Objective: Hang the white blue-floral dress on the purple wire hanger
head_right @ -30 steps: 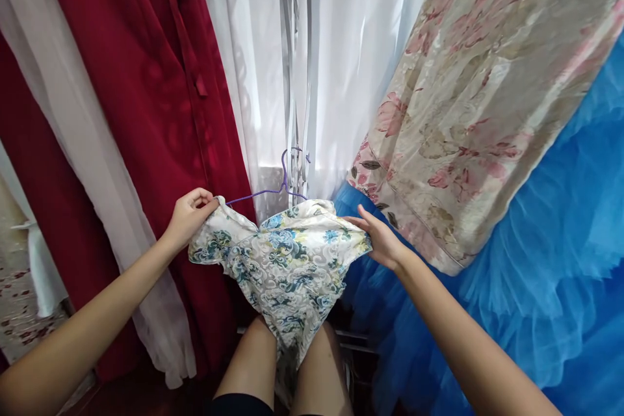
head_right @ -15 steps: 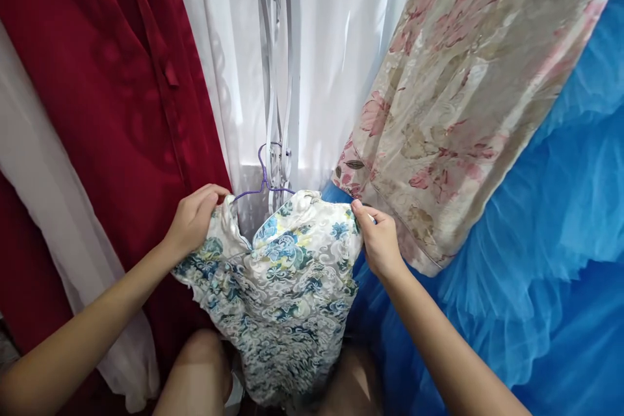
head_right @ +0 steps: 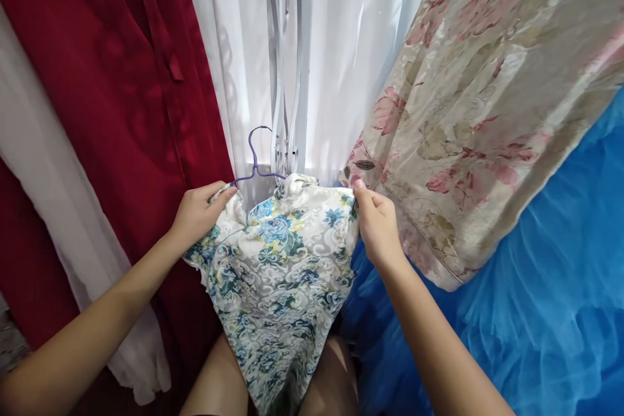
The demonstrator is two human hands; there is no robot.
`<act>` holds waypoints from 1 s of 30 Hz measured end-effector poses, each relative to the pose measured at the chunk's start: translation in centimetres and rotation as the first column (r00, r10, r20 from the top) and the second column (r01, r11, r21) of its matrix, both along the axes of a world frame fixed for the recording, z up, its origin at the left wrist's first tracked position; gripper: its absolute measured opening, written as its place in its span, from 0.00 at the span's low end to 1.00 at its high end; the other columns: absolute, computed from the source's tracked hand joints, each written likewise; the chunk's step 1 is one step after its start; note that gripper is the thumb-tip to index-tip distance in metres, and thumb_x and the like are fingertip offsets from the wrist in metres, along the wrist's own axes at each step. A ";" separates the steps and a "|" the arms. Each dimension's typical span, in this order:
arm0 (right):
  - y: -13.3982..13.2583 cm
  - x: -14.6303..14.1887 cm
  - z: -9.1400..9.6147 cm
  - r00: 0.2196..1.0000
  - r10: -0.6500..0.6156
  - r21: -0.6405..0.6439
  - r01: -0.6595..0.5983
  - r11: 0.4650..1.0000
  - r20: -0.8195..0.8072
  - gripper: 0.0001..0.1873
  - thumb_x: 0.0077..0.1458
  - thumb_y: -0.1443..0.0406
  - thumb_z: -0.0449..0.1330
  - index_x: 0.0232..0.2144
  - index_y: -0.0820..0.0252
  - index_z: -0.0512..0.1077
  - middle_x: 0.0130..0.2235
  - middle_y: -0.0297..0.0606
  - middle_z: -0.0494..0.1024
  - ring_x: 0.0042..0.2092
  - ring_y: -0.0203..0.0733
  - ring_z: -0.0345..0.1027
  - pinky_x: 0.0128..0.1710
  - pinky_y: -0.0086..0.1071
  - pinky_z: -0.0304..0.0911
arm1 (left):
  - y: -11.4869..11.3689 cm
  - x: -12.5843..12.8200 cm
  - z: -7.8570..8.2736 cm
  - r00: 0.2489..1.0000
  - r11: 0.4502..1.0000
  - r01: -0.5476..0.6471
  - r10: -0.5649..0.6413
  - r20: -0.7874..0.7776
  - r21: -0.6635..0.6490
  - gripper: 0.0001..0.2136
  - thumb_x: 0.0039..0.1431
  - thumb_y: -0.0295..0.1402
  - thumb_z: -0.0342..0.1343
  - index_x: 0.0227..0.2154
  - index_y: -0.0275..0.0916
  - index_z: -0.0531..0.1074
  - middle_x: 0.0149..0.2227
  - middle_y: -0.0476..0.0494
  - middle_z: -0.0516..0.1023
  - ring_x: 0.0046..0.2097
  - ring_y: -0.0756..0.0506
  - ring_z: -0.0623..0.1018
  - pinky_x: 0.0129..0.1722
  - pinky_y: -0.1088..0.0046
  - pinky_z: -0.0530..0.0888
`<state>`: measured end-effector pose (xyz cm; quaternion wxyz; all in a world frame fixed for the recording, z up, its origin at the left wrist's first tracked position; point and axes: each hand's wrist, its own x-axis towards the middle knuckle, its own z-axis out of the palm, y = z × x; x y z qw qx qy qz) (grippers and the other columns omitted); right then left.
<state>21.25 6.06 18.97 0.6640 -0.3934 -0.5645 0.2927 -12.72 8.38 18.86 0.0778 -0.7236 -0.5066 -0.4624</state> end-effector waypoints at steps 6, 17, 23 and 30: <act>-1.3 -1.9 0.9 0.995 0.063 -0.009 -0.062 0.998 0.076 0.27 0.60 0.43 0.58 0.21 0.55 0.64 0.21 0.33 0.63 0.25 0.38 0.56 0.24 0.31 0.53 | 1.2 -1.1 -0.1 1.000 1.000 -0.003 0.003 0.013 0.000 0.17 0.66 0.44 0.50 0.25 0.39 0.69 0.26 0.49 0.69 0.30 0.47 0.67 0.30 0.72 0.58; -12.2 -2.5 -9.2 0.570 0.499 -0.189 -0.516 0.836 0.653 0.11 0.66 0.61 0.58 0.45 0.47 0.80 0.50 0.41 0.81 0.49 0.49 0.76 0.50 0.38 0.70 | 0.5 -3.9 -7.6 0.797 0.997 -0.044 -0.008 0.604 0.071 0.26 0.66 0.58 0.42 0.31 0.41 0.69 0.27 0.47 0.68 0.29 0.46 0.68 0.29 0.71 0.65; -10.7 -1.5 -9.2 0.734 0.464 -0.268 -0.378 0.886 0.496 0.19 0.66 0.56 0.58 0.57 0.46 0.75 0.57 0.44 0.77 0.58 0.54 0.71 0.59 0.48 0.65 | -1.7 1.2 -5.6 0.357 0.798 0.598 -0.180 0.917 -0.076 0.30 0.64 0.62 0.36 0.23 0.41 0.65 0.20 0.48 0.62 0.22 0.47 0.64 0.24 0.69 0.62; -9.0 -3.9 -10.7 0.843 0.515 -0.367 -0.435 0.822 0.153 0.20 0.65 0.49 0.57 0.45 0.57 0.78 0.41 0.40 0.80 0.41 0.46 0.73 0.41 0.36 0.69 | -5.3 10.7 -5.9 -0.033 -0.040 0.999 -0.094 0.995 0.029 0.21 0.64 0.50 0.54 0.28 0.36 0.74 0.25 0.45 0.69 0.26 0.50 0.69 0.30 0.71 0.66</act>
